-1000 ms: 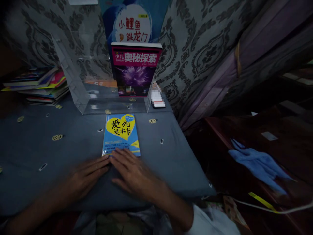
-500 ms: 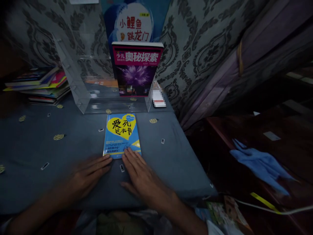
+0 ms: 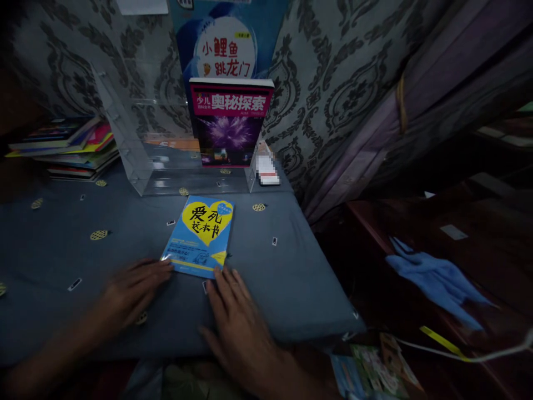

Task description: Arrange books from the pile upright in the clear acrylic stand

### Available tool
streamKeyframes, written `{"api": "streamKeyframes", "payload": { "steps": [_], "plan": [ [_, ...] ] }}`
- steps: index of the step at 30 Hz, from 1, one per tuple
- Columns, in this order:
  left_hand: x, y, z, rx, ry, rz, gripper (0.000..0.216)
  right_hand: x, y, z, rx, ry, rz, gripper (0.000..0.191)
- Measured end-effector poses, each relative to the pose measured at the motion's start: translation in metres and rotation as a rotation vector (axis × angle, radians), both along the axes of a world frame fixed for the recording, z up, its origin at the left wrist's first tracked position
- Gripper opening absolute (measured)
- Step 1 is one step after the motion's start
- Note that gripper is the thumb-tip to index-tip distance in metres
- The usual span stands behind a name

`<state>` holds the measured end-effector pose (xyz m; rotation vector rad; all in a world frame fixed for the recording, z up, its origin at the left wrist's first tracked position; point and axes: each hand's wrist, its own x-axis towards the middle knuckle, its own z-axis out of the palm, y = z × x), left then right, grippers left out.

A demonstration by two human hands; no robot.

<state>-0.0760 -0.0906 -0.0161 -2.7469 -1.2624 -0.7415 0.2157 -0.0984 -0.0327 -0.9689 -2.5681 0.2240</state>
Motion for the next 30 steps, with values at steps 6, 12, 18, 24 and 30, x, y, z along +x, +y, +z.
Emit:
{"api": "streamKeyframes", "payload": {
  "steps": [6, 12, 18, 24, 30],
  "plan": [
    [-0.022, 0.025, 0.020, 0.038, 0.084, 0.153, 0.031, -0.042, -0.003, 0.030, -0.070, -0.101, 0.130, 0.061],
    [-0.012, 0.058, 0.032, -0.142, 0.269, 0.382, 0.032, -0.065, 0.035, 0.044, -0.093, -0.087, 0.289, 0.048],
    [0.003, 0.069, 0.025, -0.136, 0.395, 0.447, 0.032, -0.048, 0.080, 0.032, -0.030, -0.007, 0.180, 0.028],
    [0.001, 0.068, 0.018, -0.114, 0.367, 0.441, 0.038, -0.011, 0.117, 0.012, 0.102, 0.136, 0.063, 0.026],
    [0.012, 0.080, 0.025, -0.180, 0.417, 0.427, 0.040, 0.008, 0.143, 0.000, 0.057, 0.264, -0.045, 0.026]
  ]
}}
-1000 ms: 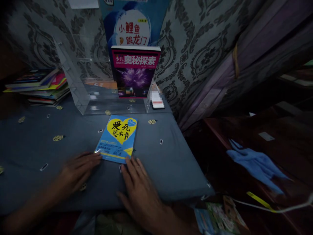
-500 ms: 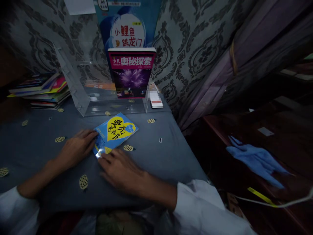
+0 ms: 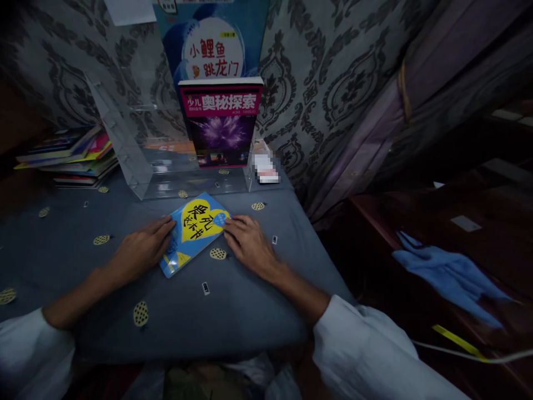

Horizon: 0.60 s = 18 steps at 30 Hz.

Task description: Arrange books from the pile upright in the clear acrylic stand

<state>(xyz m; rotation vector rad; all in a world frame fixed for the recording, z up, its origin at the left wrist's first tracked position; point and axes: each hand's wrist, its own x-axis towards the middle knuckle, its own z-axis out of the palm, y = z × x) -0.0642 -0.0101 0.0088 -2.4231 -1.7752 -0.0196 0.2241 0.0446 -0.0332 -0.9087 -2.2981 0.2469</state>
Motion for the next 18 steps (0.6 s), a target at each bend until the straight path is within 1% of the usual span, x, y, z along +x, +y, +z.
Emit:
{"api": "streamKeyframes", "payload": {
  "steps": [3, 6, 9, 12, 15, 18],
  "plan": [
    [0.012, 0.011, 0.004, -0.034, -0.001, -0.002, 0.041, 0.001, 0.006, -0.001, -0.055, 0.076, 0.001, 0.026],
    [0.029, 0.023, 0.006, -0.061, -0.009, -0.023, 0.040, 0.000, 0.008, 0.002, -0.106, 0.132, 0.001, 0.026],
    [0.052, 0.031, 0.006, -0.051, -0.047, -0.109, 0.041, 0.000, 0.006, 0.007, -0.146, 0.178, -0.038, 0.026],
    [0.078, 0.034, 0.004, -0.039, -0.046, -0.181, 0.050, 0.003, 0.004, 0.009, -0.205, 0.224, -0.083, 0.029],
    [0.099, 0.034, 0.002, -0.025, 0.010, -0.173, 0.053, 0.006, 0.003, 0.009, -0.283, 0.274, -0.097, 0.032],
    [0.110, 0.033, 0.000, 0.003, 0.031, -0.160, 0.046, 0.007, 0.006, 0.007, -0.339, 0.327, -0.094, 0.033]
  ]
}}
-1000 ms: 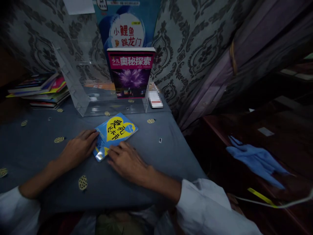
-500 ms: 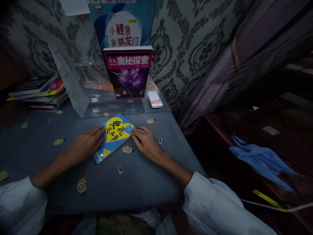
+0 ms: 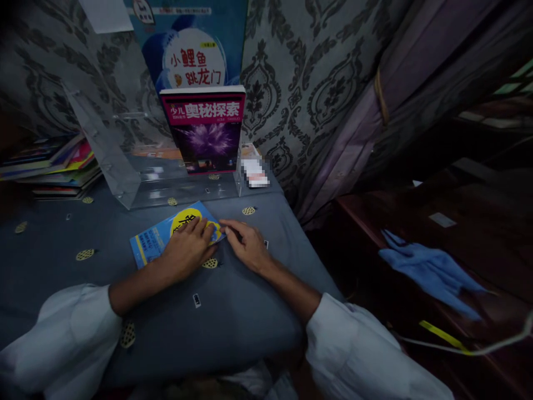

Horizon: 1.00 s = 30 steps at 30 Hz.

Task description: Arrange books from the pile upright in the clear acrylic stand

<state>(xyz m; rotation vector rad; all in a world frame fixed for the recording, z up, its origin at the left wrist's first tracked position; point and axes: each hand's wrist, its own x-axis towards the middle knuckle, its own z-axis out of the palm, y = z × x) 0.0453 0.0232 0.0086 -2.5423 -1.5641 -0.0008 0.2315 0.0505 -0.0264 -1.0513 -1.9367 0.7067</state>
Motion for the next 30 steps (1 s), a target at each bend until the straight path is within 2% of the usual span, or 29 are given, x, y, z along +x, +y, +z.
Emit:
{"api": "streamKeyframes", "payload": {
  "steps": [13, 18, 30],
  "plan": [
    [0.001, 0.002, -0.002, 0.009, 0.031, -0.048, 0.036, 0.002, 0.001, -0.002, -0.080, 0.079, -0.017, 0.033],
    [0.000, 0.002, -0.009, 0.042, 0.014, -0.057, 0.031, 0.002, 0.000, -0.001, -0.095, 0.084, -0.024, 0.032],
    [-0.001, 0.002, -0.012, 0.056, 0.048, -0.095, 0.033, 0.003, -0.001, -0.001, -0.071, 0.107, -0.029, 0.031]
  ]
}}
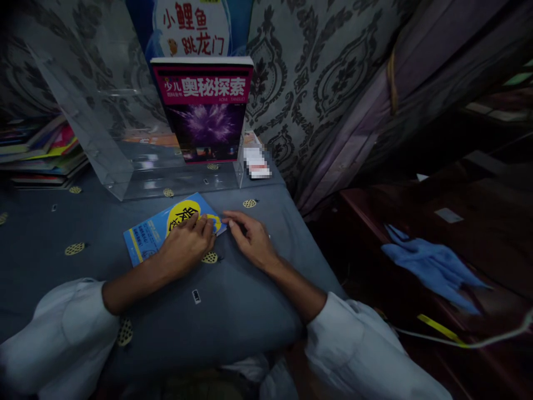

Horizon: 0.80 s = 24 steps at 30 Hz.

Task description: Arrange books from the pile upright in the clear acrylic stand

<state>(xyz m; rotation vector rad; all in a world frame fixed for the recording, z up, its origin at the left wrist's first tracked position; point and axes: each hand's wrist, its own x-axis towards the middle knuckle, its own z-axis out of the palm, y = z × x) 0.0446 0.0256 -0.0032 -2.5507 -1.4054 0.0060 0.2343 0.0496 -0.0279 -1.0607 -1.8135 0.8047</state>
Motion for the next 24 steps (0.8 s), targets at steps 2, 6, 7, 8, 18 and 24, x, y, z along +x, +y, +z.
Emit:
{"api": "streamKeyframes", "payload": {
  "steps": [2, 6, 7, 8, 18, 24],
  "plan": [
    [0.0000, -0.0001, 0.0009, -0.004, 0.013, -0.004, 0.033, -0.0001, 0.0001, -0.0001, 0.000, 0.003, -0.001, 0.030],
    [0.0006, -0.0002, 0.0034, -0.013, 0.038, 0.000, 0.033, -0.0003, 0.0004, -0.0008, -0.015, 0.001, -0.011, 0.031],
    [0.0007, -0.0003, 0.0038, -0.013, 0.043, 0.000, 0.032, -0.0004, 0.0004, -0.0009, -0.016, 0.001, -0.012, 0.031],
    [0.0009, -0.0004, 0.0040, -0.012, 0.043, 0.000, 0.032, -0.0004, 0.0003, -0.0009, -0.017, -0.001, -0.013, 0.031],
    [0.0016, -0.0008, 0.0002, -0.006, 0.010, 0.007, 0.032, -0.0006, -0.0013, 0.0011, 0.078, -0.072, -0.024, 0.029],
    [0.0020, -0.0006, 0.0015, -0.025, 0.025, 0.005, 0.035, -0.0003, -0.0016, 0.0012, 0.159, -0.139, -0.024, 0.029]
  ]
}}
